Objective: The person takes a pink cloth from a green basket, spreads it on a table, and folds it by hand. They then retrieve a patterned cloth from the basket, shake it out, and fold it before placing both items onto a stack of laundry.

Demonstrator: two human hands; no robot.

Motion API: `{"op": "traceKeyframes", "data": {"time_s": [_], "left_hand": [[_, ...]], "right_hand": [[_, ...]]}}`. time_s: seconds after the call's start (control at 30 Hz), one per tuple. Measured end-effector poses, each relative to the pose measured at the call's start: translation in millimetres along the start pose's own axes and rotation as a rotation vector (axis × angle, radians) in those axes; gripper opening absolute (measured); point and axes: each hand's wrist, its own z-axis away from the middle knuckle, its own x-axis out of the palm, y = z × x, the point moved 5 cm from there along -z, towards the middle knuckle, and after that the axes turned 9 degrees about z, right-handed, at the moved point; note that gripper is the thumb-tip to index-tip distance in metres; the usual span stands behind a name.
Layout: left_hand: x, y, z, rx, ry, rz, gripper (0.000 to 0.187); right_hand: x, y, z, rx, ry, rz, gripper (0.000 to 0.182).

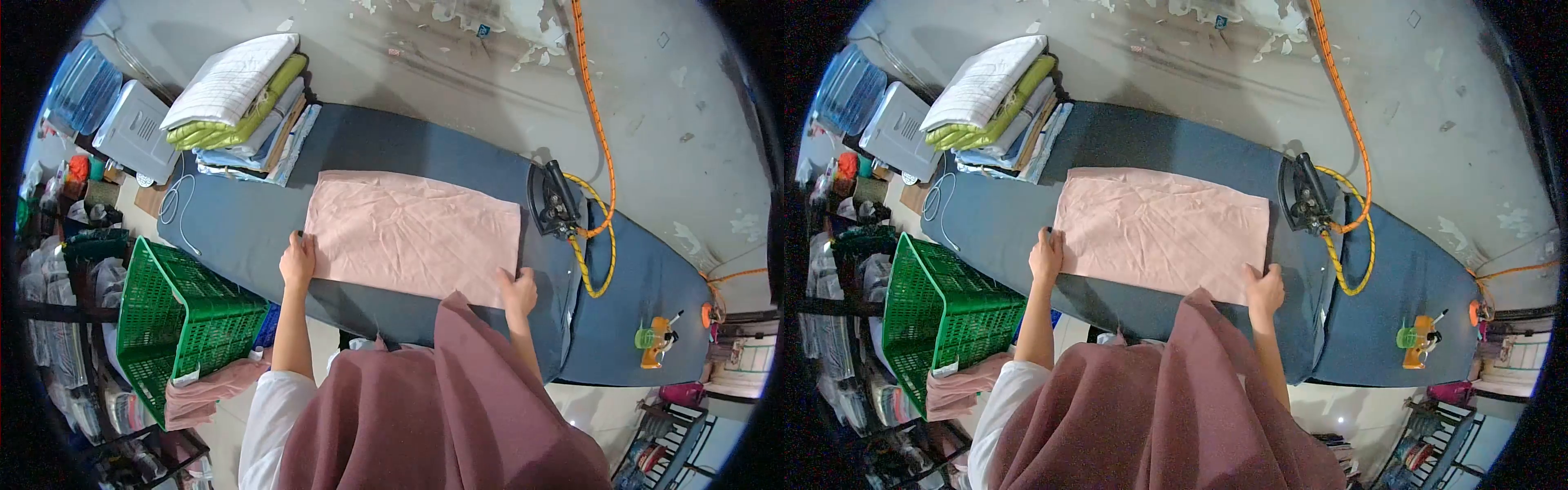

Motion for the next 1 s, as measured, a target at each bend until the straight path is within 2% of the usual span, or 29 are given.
{"op": "traceKeyframes", "data": {"time_s": [0.07, 0.1, 0.2, 0.23, 0.33, 0.37, 0.4, 0.43, 0.53, 0.6, 0.67, 0.7, 0.8, 0.83, 0.87, 0.93, 0.97, 1.0], "left_hand": [[-4.4, -1.0, 0.7, 0.016, -0.004, 0.019, 0.047], [-8.0, -2.0, 0.2, 0.031, -0.002, 0.028, 0.048], [-25.6, -10.8, 5.7, 0.023, -0.002, 0.059, 0.047], [-31.2, -15.7, 8.7, 0.012, -0.005, 0.067, 0.047], [-40.7, -18.4, 28.5, 0.157, 0.272, 0.117, 0.047], [-38.1, -9.3, 31.9, 0.305, 0.345, 0.107, 0.051], [-39.9, 10.0, 40.9, 0.368, 0.227, 0.226, 0.056], [-30.1, 27.6, 55.5, 0.263, 0.032, 0.312, 0.063], [24.0, 84.8, 106.8, 0.69, -0.3, 0.59, 0.084], [25.9, 115.9, 145.3, 0.615, -0.525, 0.865, 0.081], [41.9, 119.8, 164.2, 0.471, -0.584, 1.107, 0.081], [59.0, 109.9, 170.1, 0.264, -0.69, 1.08, 0.073], [73.2, 90.5, 165.9, -0.152, -0.659, 1.67, 0.063], [71.5, 81.6, 164.3, -0.338, -0.598, 1.78, 0.047], [87.1, 72.3, 167.0, -0.436, -0.674, 1.925, 0.044], [128.9, 47.4, 171.3, -0.637, -0.823, 2.208, 0.038], [101.3, 54.8, 171.7, -0.767, -0.839, 2.17, 0.029], [81.0, 57.0, 169.0, -0.813, -0.794, 2.142, 0.027]], "right_hand": [[24.7, 6.3, -4.0, 0.067, -0.037, -0.095, 0.056], [30.7, 5.1, -8.4, 0.002, 0.069, -0.138, 0.047], [24.5, 7.8, -13.2, 0.025, -0.475, -0.511, 0.048], [12.4, 4.4, -6.4, 0.1, -0.505, -0.513, 0.037], [36.3, 17.2, -15.1, -0.073, -0.455, -0.676, 0.029], [24.6, 5.4, -6.9, -0.033, -0.44, -0.619, 0.026], [19.9, -8.3, -5.3, -0.086, -0.398, -0.603, 0.026], [17.2, -22.2, -4.8, -0.141, -0.359, -0.586, 0.027], [4.7, -88.4, 2.8, -0.401, -0.235, -0.562, 0.03], [-14.6, -155.9, 25.3, -0.555, -0.201, -0.572, 0.033], [-14.9, -222.2, 52.6, -0.706, -0.283, -0.628, 0.036], [-7.6, -252.0, 66.8, -0.772, -0.313, -0.583, 0.036], [49.0, -327.4, 110.5, -1.028, -0.414, -0.671, 0.04], [73.1, -343.5, 124.9, -0.933, -0.626, -0.629, 0.041], [90.6, -353.0, 136.4, -0.832, -0.831, -0.584, 0.042], [96.4, -354.9, 142.0, -0.749, -0.8, -0.449, 0.042], [100.2, -352.4, 144.5, -0.707, -0.784, -0.378, 0.042], [103.7, -346.3, 139.9, -0.689, -0.756, -0.389, 0.041]]}}
